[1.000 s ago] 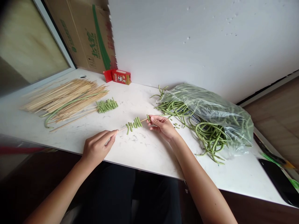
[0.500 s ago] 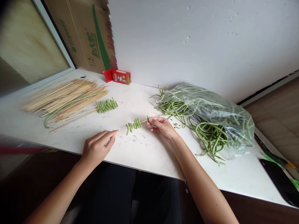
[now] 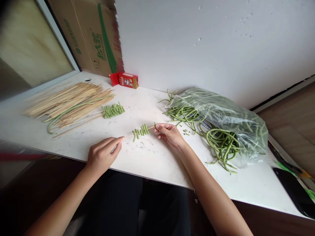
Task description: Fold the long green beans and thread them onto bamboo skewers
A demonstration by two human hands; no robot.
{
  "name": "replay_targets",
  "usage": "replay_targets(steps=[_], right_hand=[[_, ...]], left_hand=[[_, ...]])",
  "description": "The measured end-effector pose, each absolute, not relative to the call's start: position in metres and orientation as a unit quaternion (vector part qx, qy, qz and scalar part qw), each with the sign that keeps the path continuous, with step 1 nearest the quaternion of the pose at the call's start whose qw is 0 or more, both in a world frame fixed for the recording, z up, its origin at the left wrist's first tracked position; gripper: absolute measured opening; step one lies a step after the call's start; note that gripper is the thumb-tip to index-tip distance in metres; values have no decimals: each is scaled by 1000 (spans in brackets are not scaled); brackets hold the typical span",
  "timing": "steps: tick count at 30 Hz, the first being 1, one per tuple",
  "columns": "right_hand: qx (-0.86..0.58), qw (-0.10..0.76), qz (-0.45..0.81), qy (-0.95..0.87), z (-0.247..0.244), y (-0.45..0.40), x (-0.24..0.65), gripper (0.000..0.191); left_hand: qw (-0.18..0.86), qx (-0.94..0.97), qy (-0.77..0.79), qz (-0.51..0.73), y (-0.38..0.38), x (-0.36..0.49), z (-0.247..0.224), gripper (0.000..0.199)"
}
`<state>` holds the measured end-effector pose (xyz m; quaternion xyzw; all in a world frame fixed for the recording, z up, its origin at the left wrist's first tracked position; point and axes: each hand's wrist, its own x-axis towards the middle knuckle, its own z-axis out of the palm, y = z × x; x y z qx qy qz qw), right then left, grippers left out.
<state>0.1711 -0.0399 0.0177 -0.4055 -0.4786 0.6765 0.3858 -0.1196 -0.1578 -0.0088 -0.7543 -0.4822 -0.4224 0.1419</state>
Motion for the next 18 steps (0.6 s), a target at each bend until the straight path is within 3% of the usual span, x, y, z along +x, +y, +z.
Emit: replay_targets(steps=[18], right_hand=[[-419,407,657,-477,18,-43,163,37]], left_hand=[[126,-762,-474,-423,-158,-121,-10,28]])
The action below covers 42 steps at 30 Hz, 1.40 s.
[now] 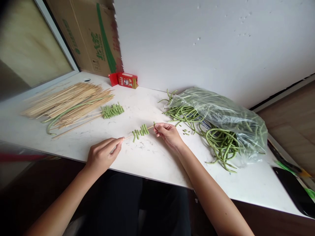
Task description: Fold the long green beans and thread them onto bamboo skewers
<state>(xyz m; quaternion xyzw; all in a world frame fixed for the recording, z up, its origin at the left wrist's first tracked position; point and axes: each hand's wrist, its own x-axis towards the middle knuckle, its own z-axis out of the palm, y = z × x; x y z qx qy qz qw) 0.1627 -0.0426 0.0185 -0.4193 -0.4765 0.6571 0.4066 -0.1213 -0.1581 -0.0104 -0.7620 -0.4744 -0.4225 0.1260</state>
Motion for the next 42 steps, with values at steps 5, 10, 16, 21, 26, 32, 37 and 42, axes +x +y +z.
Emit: replay_targets(steps=[5,10,16,21,26,32,37,42], right_hand=[[-420,404,666,-466,19,-42,162,37],[-418,413,660,-469,20,-43,161,37],[-417,419,641,-490,21,-44,161,40],[-430,402,646,-486,18,-43,161,41],[-433,400,658,-469,17,-44,161,41],[-413,420,654,-474,19,-44,159,38],[-410,429,643,-483,19,-45,158,37],[-435,417,653,-459,20,-45,158,39]], left_hand=[[144,-761,-476,-416,-159,-121,-9,27],[128,-764,-481,-411,-158,-121,-10,24],[119,-763,-481,-415,-157,-120,-8,23],[136,-757,-479,-422,-158,-119,-6,23],[145,-758,-478,-420,-158,-121,-8,23],[118,-763,-486,-409,-158,-121,-9,20],[102,-760,-491,-414,-158,-122,-9,20],[112,-758,-489,-418,-157,-121,-9,21]])
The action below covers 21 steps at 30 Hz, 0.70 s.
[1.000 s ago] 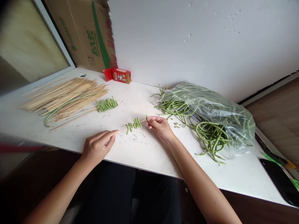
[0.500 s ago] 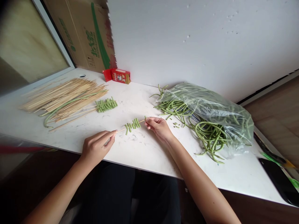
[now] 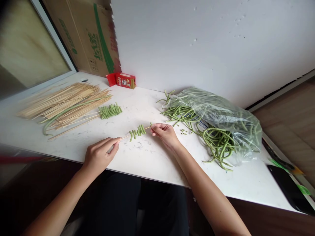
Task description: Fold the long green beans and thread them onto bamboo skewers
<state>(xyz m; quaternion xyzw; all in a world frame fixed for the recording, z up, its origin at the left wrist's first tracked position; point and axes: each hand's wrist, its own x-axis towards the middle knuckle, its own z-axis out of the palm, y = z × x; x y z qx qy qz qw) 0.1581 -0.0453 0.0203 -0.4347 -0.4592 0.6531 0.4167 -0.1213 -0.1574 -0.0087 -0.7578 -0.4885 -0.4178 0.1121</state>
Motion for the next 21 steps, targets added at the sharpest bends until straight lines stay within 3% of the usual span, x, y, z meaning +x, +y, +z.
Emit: replay_targets(steps=[21], right_hand=[[-431,414,682,-422,20,-46,160,36]], left_hand=[[124,-764,-477,-416,-158,-122,-9,22]])
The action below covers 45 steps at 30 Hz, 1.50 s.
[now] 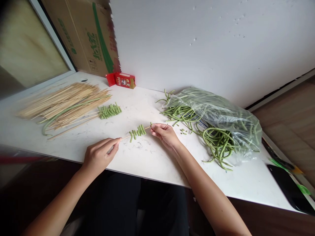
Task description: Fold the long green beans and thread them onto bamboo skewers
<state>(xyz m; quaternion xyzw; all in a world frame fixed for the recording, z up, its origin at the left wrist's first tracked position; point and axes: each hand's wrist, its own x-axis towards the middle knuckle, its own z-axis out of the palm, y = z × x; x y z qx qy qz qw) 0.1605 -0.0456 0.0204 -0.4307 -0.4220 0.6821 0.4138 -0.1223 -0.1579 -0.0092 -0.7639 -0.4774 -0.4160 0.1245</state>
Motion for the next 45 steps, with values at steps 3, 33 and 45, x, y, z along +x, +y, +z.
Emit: replay_targets(steps=[3,33,45], right_hand=[[-426,409,688,-421,20,-46,160,34],[-426,429,684,-408,21,-48,157,36],[-425,426,670,-434,28,-50,155,33]], left_hand=[[125,-765,-477,-414,-158,-122,-10,23],[124,-776,-470,-402,-159,-122,-13,32],[104,-785,-457,-405,-159,-124,-15,41]])
